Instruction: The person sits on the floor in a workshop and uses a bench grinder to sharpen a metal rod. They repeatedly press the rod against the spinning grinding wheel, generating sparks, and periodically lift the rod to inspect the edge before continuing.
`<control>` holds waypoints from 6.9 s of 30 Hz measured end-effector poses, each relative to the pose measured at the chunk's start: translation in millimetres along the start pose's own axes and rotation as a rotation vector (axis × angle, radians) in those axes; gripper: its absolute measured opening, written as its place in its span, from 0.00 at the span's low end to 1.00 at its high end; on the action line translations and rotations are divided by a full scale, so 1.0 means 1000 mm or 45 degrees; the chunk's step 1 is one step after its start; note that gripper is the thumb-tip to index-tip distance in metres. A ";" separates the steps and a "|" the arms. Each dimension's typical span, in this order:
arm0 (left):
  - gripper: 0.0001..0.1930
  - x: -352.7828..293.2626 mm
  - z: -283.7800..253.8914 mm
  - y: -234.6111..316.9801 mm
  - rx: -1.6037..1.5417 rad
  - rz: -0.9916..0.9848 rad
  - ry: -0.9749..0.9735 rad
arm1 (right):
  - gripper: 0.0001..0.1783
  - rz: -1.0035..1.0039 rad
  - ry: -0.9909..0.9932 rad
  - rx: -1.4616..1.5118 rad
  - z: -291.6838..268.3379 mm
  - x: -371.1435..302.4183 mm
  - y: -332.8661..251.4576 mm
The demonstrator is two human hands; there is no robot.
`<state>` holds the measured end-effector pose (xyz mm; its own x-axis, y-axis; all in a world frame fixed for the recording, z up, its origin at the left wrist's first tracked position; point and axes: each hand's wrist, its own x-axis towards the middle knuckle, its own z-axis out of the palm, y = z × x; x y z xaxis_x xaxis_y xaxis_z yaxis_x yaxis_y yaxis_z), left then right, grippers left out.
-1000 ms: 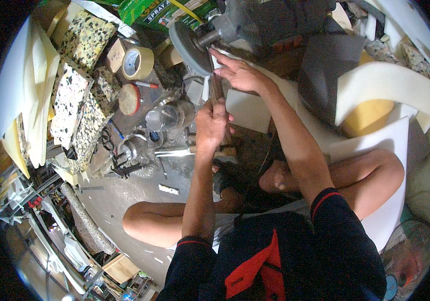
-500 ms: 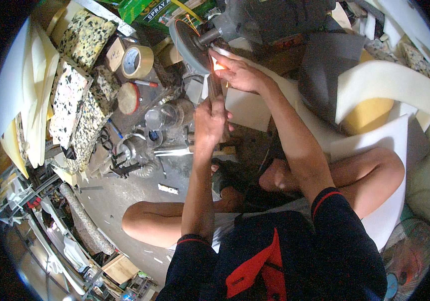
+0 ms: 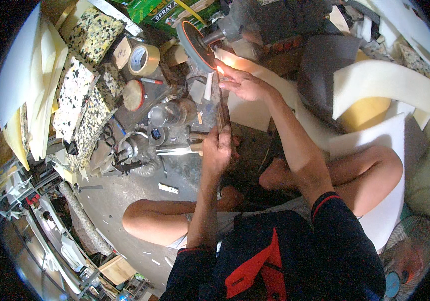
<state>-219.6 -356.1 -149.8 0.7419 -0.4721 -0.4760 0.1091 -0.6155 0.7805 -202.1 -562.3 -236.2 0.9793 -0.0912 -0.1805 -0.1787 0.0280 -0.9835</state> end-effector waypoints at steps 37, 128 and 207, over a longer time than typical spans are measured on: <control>0.26 -0.136 -0.159 0.060 -0.882 0.609 0.501 | 0.12 -0.139 -0.026 -0.126 0.131 -0.175 -0.174; 0.17 -0.019 -0.089 0.000 -1.346 0.409 0.259 | 0.10 0.163 0.030 -0.667 0.124 -0.194 -0.161; 0.29 0.196 0.044 -0.028 -1.051 0.428 0.202 | 0.12 0.703 0.464 -0.448 0.067 -0.021 -0.115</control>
<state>-106.4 -459.0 -282.2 0.8962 -0.4152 -0.1567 0.2644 0.2161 0.9399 -195.6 -497.1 -118.4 0.6561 -0.4818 -0.5809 -0.7146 -0.1489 -0.6835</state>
